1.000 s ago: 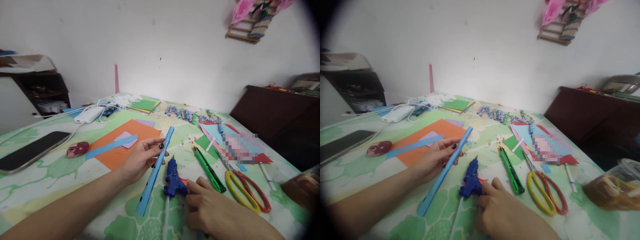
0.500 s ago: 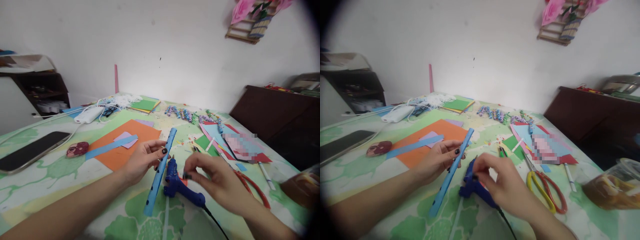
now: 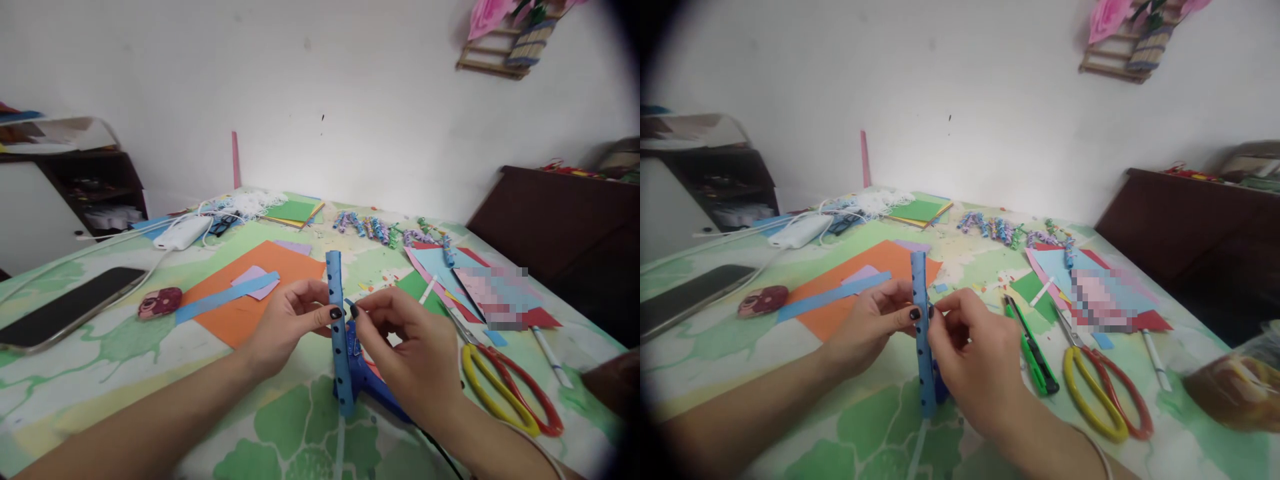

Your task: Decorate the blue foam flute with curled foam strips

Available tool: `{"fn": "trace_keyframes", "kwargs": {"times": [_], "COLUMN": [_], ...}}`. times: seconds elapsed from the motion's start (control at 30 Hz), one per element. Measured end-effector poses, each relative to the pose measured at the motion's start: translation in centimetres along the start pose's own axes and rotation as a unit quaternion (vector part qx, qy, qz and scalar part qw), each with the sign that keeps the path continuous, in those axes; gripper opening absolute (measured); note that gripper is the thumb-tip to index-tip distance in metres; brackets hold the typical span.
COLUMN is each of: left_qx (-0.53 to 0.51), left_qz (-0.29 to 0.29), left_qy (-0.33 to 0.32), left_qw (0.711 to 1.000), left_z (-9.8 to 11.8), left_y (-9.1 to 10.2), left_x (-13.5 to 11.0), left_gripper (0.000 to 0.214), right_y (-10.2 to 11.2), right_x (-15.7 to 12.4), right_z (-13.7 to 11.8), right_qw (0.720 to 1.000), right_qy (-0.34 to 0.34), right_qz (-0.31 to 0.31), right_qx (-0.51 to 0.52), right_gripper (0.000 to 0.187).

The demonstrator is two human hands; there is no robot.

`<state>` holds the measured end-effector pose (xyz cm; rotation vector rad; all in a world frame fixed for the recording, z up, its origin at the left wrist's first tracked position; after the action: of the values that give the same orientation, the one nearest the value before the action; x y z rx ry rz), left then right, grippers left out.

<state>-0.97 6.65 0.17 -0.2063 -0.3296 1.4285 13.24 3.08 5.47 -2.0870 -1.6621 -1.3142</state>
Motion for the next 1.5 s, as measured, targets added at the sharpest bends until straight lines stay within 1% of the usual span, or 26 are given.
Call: {"fn": "trace_keyframes", "kwargs": {"times": [0.13,0.4,0.5,0.93,1.03,1.13,1.33,1.5], "left_qx": [-0.005,-0.011,-0.013,-0.02,-0.021,-0.014,-0.004,0.004], "left_qz": [-0.003,-0.007,-0.005,-0.004,-0.016,-0.013,-0.017,-0.017], "left_qy": [0.0,-0.001,0.001,0.01,0.014,0.021,0.03,0.036], "left_qw": [1.0,1.0,1.0,1.0,1.0,1.0,0.999,0.999], "left_z": [0.1,0.38,0.31,0.27,0.14,-0.03,-0.09,-0.16], "left_y": [0.07,-0.3,-0.36,-0.34,-0.36,-0.3,-0.38,-0.46], "left_x": [-0.12,-0.34,-0.4,-0.48,-0.48,-0.46,-0.54,-0.5], "left_gripper": [0.02,0.019,0.02,0.022,0.021,0.024,0.026,0.028], "right_y": [-0.61,-0.83,-0.86,-1.02,-1.01,-0.95,-0.77,-0.64], "right_x": [-0.28,-0.41,-0.25,-0.73,-0.74,-0.78,-0.84,-0.69], "right_z": [-0.1,-0.05,-0.09,-0.25,-0.17,-0.1,-0.2,-0.2], "right_qw": [1.0,0.999,0.999,0.999,0.999,0.999,0.997,0.997], "right_qy": [0.007,-0.035,-0.04,0.022,0.026,0.028,0.051,0.051], "right_qz": [0.006,-0.003,-0.006,-0.032,-0.038,-0.045,-0.042,-0.038], "right_qx": [0.001,0.021,0.015,0.007,0.004,-0.001,-0.037,-0.042], "right_gripper": [0.01,0.013,0.015,0.016,0.016,0.015,0.013,0.014]}}
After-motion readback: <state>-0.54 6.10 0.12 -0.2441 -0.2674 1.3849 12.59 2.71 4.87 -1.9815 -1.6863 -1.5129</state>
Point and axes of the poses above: each hand's wrist, its own x-axis towards the middle knuckle, its own y-axis out of the back of the hand, z = x × y, the point moved 4 cm from there along x, towards the middle knuckle, and after that the axes turned 10 degrees about z, right-handed, at the moved point
